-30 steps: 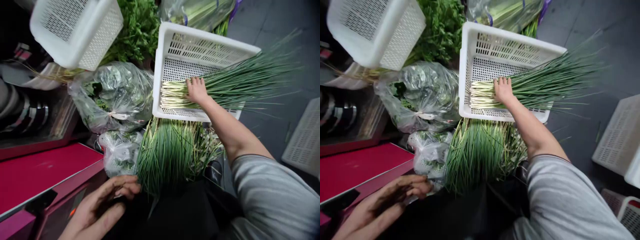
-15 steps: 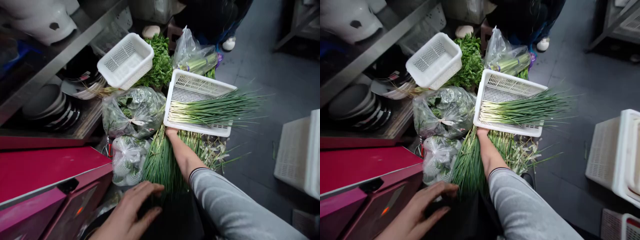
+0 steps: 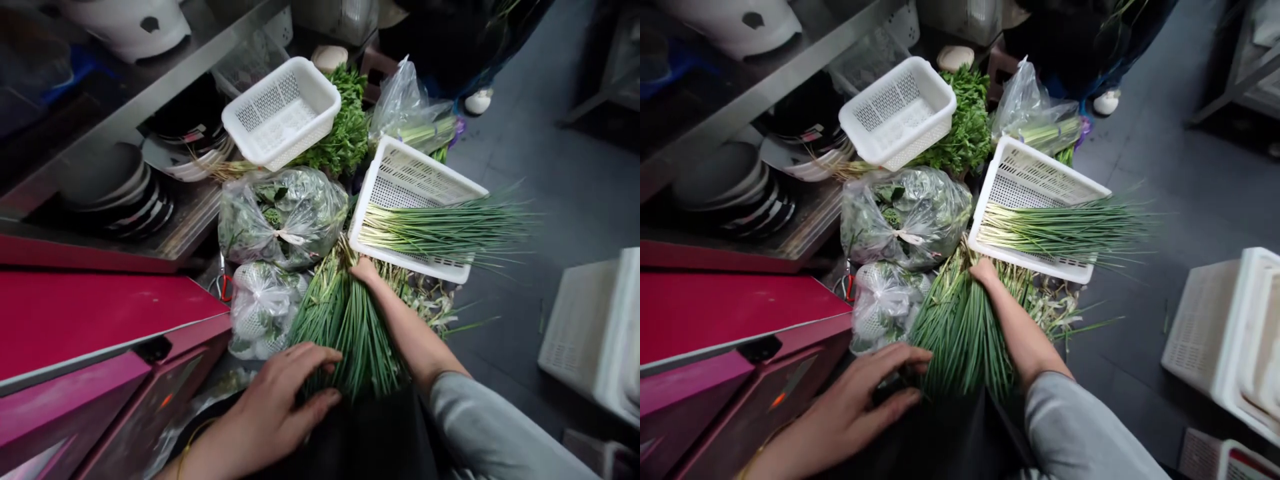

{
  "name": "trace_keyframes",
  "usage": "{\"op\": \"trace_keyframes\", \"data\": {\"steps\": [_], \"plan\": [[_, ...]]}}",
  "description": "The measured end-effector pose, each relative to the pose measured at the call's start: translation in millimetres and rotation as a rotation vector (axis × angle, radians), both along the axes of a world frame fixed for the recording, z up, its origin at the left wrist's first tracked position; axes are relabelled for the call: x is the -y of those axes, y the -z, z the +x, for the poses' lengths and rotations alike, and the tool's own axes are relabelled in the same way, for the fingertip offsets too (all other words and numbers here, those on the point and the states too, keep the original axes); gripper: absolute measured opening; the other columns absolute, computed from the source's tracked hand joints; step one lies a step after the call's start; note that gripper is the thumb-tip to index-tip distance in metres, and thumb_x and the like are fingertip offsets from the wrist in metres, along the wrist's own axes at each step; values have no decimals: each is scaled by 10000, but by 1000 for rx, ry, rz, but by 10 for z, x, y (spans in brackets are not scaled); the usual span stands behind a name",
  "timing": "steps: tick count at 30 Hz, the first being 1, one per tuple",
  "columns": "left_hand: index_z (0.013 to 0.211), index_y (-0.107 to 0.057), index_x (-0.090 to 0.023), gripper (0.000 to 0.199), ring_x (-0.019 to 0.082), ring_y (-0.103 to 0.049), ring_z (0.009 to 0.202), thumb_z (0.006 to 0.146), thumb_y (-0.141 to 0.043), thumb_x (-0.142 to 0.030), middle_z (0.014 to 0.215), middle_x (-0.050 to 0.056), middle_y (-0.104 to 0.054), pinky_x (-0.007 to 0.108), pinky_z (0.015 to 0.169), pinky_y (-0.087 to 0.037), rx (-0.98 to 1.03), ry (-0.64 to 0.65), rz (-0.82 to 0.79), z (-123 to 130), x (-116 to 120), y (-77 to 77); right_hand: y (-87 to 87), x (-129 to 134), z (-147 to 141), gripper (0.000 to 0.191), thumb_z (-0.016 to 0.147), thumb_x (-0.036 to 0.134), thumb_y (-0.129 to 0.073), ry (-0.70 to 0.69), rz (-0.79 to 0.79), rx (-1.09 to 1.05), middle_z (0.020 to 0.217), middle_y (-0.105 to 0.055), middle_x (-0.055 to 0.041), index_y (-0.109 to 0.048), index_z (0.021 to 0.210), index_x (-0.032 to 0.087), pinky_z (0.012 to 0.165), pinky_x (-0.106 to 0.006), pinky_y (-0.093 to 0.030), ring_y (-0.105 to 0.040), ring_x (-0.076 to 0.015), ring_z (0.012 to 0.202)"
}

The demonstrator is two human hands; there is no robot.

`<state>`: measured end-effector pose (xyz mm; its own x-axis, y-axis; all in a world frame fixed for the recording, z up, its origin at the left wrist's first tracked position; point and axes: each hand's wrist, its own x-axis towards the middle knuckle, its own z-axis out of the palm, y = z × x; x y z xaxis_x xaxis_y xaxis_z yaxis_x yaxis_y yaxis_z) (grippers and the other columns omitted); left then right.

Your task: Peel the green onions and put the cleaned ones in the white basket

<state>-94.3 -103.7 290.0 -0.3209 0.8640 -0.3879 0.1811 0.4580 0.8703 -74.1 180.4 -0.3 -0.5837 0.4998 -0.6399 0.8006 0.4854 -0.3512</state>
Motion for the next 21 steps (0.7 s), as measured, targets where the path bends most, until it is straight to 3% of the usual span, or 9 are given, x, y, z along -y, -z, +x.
{"op": "trace_keyframes", "data": {"steps": [3,7,10,14,18,21], "plan": [[1185,-641,-269,326,217,-641,966,872,-581,-338,1032,62,-699,318,852,-492,-1,47,71,47,-70,18,-120,168,294,315,672,224,-663,79,-83,41,875,-711,-146,-701,944,68,656,-258,-511,-683,-236,800],[1089,-677,-220,286,211,-644,860,853,-593,-359,964,64,-709,306,782,-477,-71,18,114,39,-161,182,-407,303,521,209,587,137,-677,169,-140,-4,730,-683,-84,-679,792,97,589,-222,-464,-655,-201,727],[1002,-707,-194,274,208,-632,765,805,-636,-371,843,58,-711,293,711,-463,-111,-80,135,-11,-218,360,-799,363,734,152,557,109,-657,239,-206,-118,632,-638,-35,-633,707,122,546,-212,-442,-613,-165,634],[778,-724,-161,256,241,-633,725,660,-749,-386,736,81,-702,340,745,-476,-80,-170,89,27,-323,569,-1435,516,1266,140,547,121,-621,348,-313,-323,581,-606,-6,-593,683,143,525,-227,-450,-569,-145,558],[865,-711,-131,443,318,-641,972,533,-844,-393,955,156,-720,396,906,-454,18,-333,94,369,-505,681,-1983,696,1867,203,545,189,-631,454,-402,-540,659,-647,-15,-606,741,145,603,-262,-506,-600,-159,607],[1079,-661,-132,626,301,-575,1169,538,-853,-382,1180,171,-668,370,988,-422,228,-417,271,879,-705,687,-2245,822,2200,295,535,228,-662,524,-483,-735,757,-687,-47,-635,813,134,689,-307,-530,-639,-194,703]]}}
